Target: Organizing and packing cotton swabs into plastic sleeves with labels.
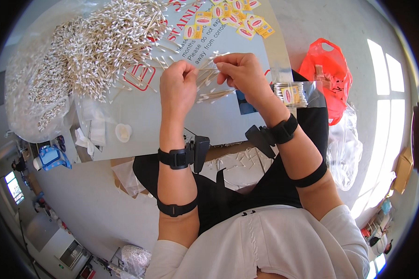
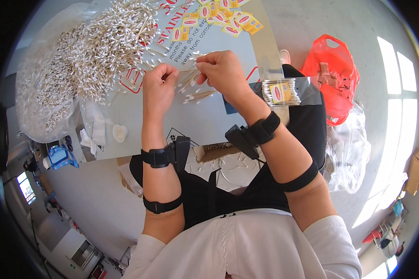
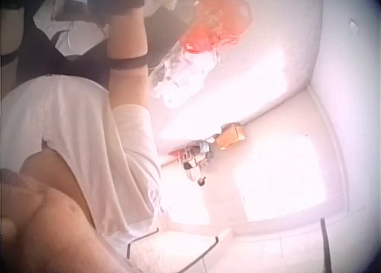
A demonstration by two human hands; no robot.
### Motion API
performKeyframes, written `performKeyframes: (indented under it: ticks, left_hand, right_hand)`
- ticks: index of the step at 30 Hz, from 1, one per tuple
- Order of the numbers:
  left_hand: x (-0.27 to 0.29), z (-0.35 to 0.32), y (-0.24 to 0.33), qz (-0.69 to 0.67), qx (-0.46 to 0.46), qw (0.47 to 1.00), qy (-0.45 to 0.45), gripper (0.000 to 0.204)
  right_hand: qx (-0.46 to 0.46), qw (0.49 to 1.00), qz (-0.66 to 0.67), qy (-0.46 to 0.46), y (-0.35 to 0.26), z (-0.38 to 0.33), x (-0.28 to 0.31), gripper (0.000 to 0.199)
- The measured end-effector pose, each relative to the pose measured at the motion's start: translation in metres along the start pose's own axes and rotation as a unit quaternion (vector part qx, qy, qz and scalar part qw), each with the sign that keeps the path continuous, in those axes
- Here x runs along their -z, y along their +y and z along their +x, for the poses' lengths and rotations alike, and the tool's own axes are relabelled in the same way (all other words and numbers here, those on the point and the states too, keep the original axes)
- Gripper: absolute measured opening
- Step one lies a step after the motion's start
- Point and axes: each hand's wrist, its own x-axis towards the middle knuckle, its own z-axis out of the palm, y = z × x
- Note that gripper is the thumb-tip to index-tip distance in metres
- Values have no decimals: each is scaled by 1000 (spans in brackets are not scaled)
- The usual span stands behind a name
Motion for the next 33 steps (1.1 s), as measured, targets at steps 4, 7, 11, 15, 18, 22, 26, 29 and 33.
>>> performKeyframes:
  ticks: [4,7,11,15,18,22,26,29,33]
  left_hand:
    - [0,-7,2,-16,-8,1000,-10,11]
    - [0,-10,5,-32,-21,999,-20,10]
    - [-2,-11,9,-39,-18,999,-17,9]
    - [4,-11,6,-8,5,1000,-4,8]
    - [1,-6,-4,16,-16,1000,8,7]
    - [3,2,-11,36,-32,999,20,7]
    - [4,12,-16,63,-58,996,35,7]
    - [3,13,-16,54,-56,996,32,7]
    - [-1,13,-22,50,-67,996,40,6]
  right_hand:
    - [-142,945,283,-76,2,-7,-6,26]
    - [-129,941,309,-51,3,-9,-12,13]
    - [-111,952,283,-21,8,-10,-11,7]
    - [-113,983,126,-75,-1,-38,-4,14]
    - [-11,980,-78,-184,17,-79,0,25]
    - [122,859,-398,-300,24,-129,12,15]
    - [139,769,-521,-343,43,-151,22,4]
    - [112,718,-571,-383,41,-144,28,4]
    - [126,748,-514,-401,25,-128,39,5]
